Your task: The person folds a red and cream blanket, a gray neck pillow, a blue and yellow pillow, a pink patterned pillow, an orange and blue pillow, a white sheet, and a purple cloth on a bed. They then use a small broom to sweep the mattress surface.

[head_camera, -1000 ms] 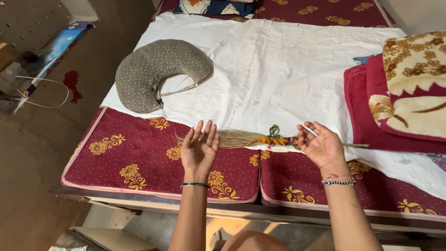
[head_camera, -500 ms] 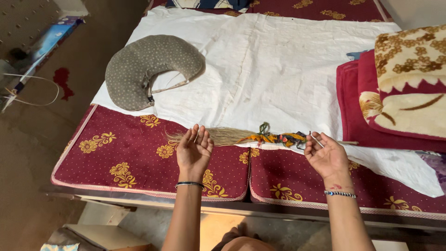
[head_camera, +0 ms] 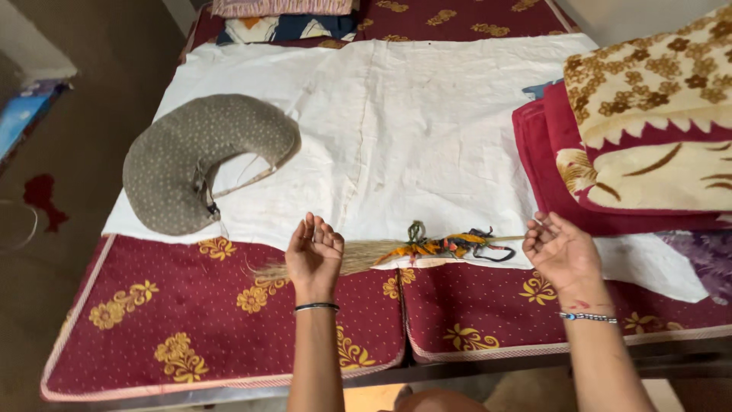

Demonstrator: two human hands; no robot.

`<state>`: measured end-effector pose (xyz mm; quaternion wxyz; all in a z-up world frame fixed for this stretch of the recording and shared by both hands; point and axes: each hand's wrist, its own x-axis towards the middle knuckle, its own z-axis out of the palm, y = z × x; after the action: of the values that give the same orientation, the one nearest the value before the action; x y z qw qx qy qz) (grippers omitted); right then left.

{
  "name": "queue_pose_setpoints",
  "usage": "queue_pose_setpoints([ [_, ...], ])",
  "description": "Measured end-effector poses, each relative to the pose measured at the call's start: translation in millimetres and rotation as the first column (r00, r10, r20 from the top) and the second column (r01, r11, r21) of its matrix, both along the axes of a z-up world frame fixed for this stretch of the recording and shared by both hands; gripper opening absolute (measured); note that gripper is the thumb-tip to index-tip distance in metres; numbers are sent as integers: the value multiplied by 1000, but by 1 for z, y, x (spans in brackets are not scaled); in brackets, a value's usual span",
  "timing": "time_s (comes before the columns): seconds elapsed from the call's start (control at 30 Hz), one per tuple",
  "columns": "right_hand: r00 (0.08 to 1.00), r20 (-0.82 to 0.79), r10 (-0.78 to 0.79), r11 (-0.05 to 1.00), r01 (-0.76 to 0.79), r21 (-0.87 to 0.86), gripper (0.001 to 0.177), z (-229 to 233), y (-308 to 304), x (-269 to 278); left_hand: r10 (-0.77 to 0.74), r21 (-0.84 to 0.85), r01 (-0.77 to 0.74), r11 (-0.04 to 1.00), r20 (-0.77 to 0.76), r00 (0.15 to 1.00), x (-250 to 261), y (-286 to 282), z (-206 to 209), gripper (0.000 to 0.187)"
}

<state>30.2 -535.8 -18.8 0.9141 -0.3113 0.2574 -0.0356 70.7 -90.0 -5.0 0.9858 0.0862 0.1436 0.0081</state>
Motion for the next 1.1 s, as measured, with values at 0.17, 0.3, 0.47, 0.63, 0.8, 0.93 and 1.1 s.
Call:
queue_pose_setpoints([
  [0.17,999,-4,-36,999,36,12,17,-9,-8,-5,-26,-66,24,998,-25,999,17,-7,-23,17],
  [0.3,994,-41,-99,994,101,37,16,-20,-24,-8,-57,-40,55,998,-53,997,25,-24,-26,17],
  [0.47,989,-38,-145,986,148,81,15,-30,-59,2,-34,60,39,997,-80,996,28,-65,-13,18],
  [0.63,994,-35,-104,991,106,75,15,-37,-122,18,-62,97,69,993,-76,995,37,-143,-9,18],
  [0.8,988,-44,-149,989,150,16,15,-34,-233,27,-151,178,157,971,-46,987,38,-261,-17,20],
  [0.93,982,-64,-179,982,182,53,17,-49,-327,23,-260,189,265,946,-51,964,41,-342,-20,17],
  [1.1,977,-117,-181,984,179,-24,17,-61,-412,24,-356,274,359,892,-62,932,41,-420,-14,24],
])
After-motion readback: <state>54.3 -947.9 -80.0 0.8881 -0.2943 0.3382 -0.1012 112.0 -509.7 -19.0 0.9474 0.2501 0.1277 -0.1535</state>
